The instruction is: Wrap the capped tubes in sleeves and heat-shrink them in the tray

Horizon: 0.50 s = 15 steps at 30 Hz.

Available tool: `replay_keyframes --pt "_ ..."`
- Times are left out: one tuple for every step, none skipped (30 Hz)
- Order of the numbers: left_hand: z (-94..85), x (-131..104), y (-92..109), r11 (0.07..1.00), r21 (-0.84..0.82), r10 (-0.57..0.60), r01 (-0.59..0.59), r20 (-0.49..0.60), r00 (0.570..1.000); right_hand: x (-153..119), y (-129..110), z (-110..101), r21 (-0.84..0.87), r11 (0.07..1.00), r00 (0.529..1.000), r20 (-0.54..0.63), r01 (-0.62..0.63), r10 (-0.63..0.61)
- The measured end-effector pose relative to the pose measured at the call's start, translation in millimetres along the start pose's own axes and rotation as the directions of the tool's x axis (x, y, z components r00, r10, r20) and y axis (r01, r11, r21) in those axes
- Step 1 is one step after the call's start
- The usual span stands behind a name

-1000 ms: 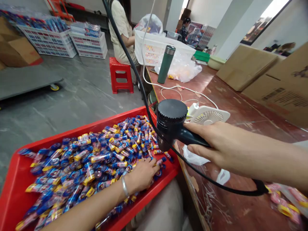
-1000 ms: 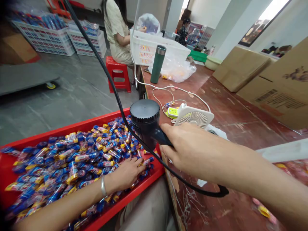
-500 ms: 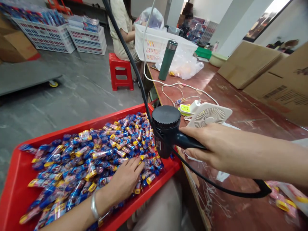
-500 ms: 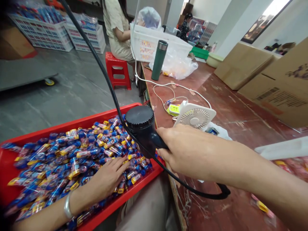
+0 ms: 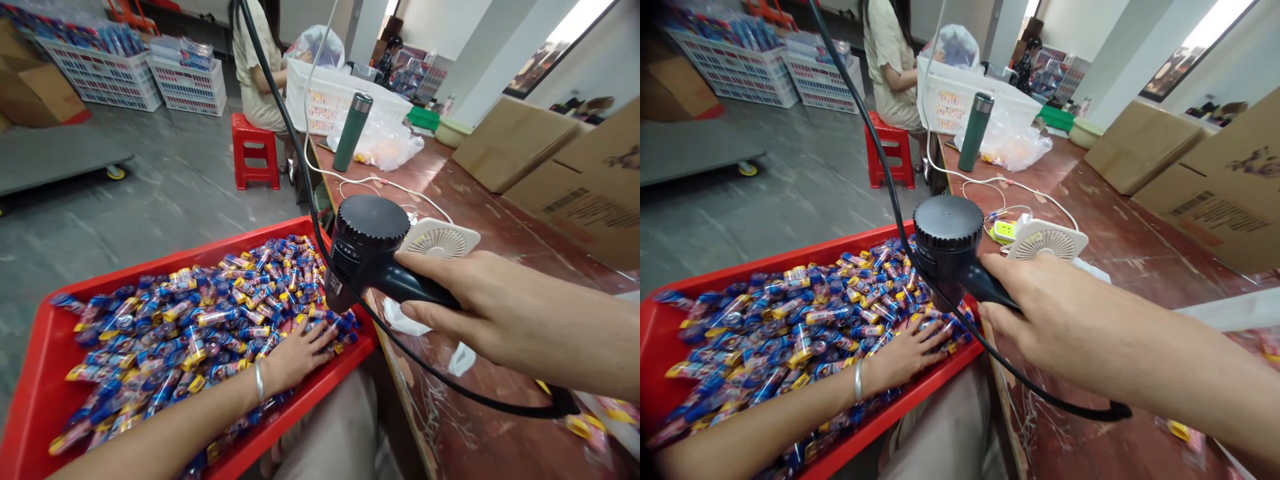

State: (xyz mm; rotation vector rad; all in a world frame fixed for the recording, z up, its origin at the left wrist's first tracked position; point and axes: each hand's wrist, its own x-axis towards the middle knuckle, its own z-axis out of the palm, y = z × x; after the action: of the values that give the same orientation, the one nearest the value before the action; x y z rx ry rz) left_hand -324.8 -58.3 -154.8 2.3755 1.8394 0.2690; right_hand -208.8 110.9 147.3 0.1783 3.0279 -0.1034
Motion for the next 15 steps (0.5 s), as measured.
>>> replay_keyframes --pt "-1.7 7.7 -6.4 0.999 0.019 -0.025 0.025 -0.011 1.000 -1.4 -0.5 -1.5 0.007 1.000 1.000 0.020 -0.004 0.004" --pt "-5.0 14.2 -13.5 0.997 0.042 -0.059 0.059 -0.019 0.998 -2.9 -1.0 -2.8 0.014 1.000 0.999 0.038 -0.011 0.010" --pt "-9.8 19.1 -21.2 0.993 0.065 -0.094 0.096 -0.029 0.995 -4.6 -1.4 -3.8 0.019 1.000 0.999 0.047 -0.019 0.018" --pt "-15.8 22.5 -29.4 0.988 0.087 -0.123 0.126 -0.039 0.992 -6.3 -1.7 -4.5 0.021 0.999 0.999 0.042 -0.026 0.026" --pt "-22.6 24.2 -37.8 0.983 0.108 -0.145 0.150 -0.050 0.988 -8.2 -1.9 -4.8 0.023 0.999 0.999 0.033 -0.029 0.029" --pt "-29.7 24.2 -46.1 0.977 0.127 -0.164 0.171 -0.060 0.985 -10.2 -2.0 -4.6 0.026 0.999 0.999 0.032 -0.029 0.028" --pt "-36.6 22.3 -54.1 0.971 0.143 -0.182 0.190 -0.069 0.981 -12.1 -2.1 -3.9 0.034 0.999 0.999 0.034 -0.024 0.023" --pt "-43.0 18.6 -61.5 0.966 0.154 -0.200 0.209 -0.075 0.977 -14.1 -2.3 -2.6 0.050 0.998 0.999 0.038 -0.023 0.021" --pt "-48.5 13.0 -68.2 0.959 0.160 -0.225 0.235 -0.083 0.971 -15.9 -2.6 -0.8 0.069 0.997 0.999 0.046 -0.025 0.022" --pt "-53.1 5.6 -73.7 0.950 0.163 -0.252 0.265 -0.092 0.963 -17.4 -3.1 1.5 0.084 0.996 0.998 0.061 -0.030 0.025" --pt "-56.9 -3.6 -77.9 0.941 0.162 -0.282 0.296 -0.104 0.954 -18.6 -4.0 4.1 0.091 0.995 0.996 0.077 -0.040 0.033" --pt "-59.9 -14.3 -80.5 0.932 0.157 -0.311 0.327 -0.119 0.943 -19.5 -5.1 6.7 0.095 0.994 0.995 0.092 -0.050 0.042" --pt "-62.4 -26.2 -81.4 0.922 0.147 -0.339 0.358 -0.138 0.931 -19.9 -6.5 9.4 0.099 0.993 0.993 0.105 -0.060 0.050" --pt "-64.5 -38.8 -80.2 0.914 0.135 -0.361 0.382 -0.156 0.919 -20.0 -8.2 11.8 0.107 0.992 0.992 0.117 -0.069 0.056" --pt "-66.5 -51.6 -76.9 0.910 0.120 -0.375 0.396 -0.168 0.912 -19.9 -10.1 14.0 0.119 0.990 0.990 0.130 -0.075 0.059"
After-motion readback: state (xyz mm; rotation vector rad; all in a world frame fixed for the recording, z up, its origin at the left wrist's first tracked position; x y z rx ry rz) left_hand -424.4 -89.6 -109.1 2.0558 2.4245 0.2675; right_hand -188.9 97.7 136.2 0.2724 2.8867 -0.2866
